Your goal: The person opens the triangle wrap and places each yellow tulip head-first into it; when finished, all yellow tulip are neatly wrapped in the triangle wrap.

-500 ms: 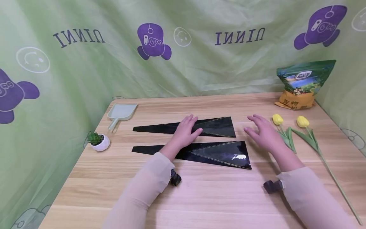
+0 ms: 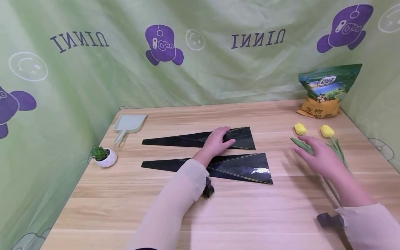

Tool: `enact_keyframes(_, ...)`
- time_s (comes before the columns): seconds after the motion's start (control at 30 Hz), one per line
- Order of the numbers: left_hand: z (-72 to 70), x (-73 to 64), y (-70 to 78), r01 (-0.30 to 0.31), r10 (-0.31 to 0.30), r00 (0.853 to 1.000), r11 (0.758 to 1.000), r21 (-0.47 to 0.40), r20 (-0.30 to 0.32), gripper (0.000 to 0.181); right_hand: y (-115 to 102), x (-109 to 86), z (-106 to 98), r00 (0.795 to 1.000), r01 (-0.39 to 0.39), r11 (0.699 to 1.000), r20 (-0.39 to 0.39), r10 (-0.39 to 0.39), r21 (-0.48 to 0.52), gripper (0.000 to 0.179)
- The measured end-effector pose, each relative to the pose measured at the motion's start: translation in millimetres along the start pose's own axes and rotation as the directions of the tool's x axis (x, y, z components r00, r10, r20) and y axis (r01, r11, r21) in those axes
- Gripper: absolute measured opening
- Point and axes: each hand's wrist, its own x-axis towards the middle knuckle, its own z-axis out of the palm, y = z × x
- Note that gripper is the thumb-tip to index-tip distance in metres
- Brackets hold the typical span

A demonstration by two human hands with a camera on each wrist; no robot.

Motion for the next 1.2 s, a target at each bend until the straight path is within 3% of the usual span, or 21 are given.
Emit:
enact_keyframes(0.17, 4.0, 4.3, -2.7, -0.029, 0.028, 1.000, 0.998, 0.064, 0.011, 0.054, 19.4, -11.7, -10.8, 0.997, -0.050, 0.998, 0.059, 0.048, 0.026, 0.063)
enact_keyframes(0.37, 10.3, 7.2, -15.9, -0.002, 0.002, 1.000, 0.990, 0.142, 0.000, 0.049, 38.6, -18.5, -19.7, 0.987, -0.102, 0.994, 0.128, 0.097, 0.032, 0.061)
enact_keyframes(0.53, 13.5, 9.2, -21.5, -0.013, 0.015, 1.000, 0.991, 0.132, -0.012, 0.046, 50.5, -21.5, -23.5, 0.976, -0.130, 0.991, 0.175, 0.128, 0.001, 0.061)
enact_keyframes(0.73, 14.1, 7.7, -19.9, 0.013, -0.011, 1.000, 0.995, 0.095, -0.028, 0.041, 62.2, -21.7, -24.8, 0.947, -0.201, 0.979, 0.245, 0.205, -0.043, 0.069)
enact_keyframes(1.2, 16.9, 3.6, -16.8, 0.056, -0.048, 0.995, 0.994, 0.091, -0.092, 0.033, 67.5, -19.1, -22.6, 0.923, -0.216, 0.971, 0.304, 0.237, -0.101, 0.060)
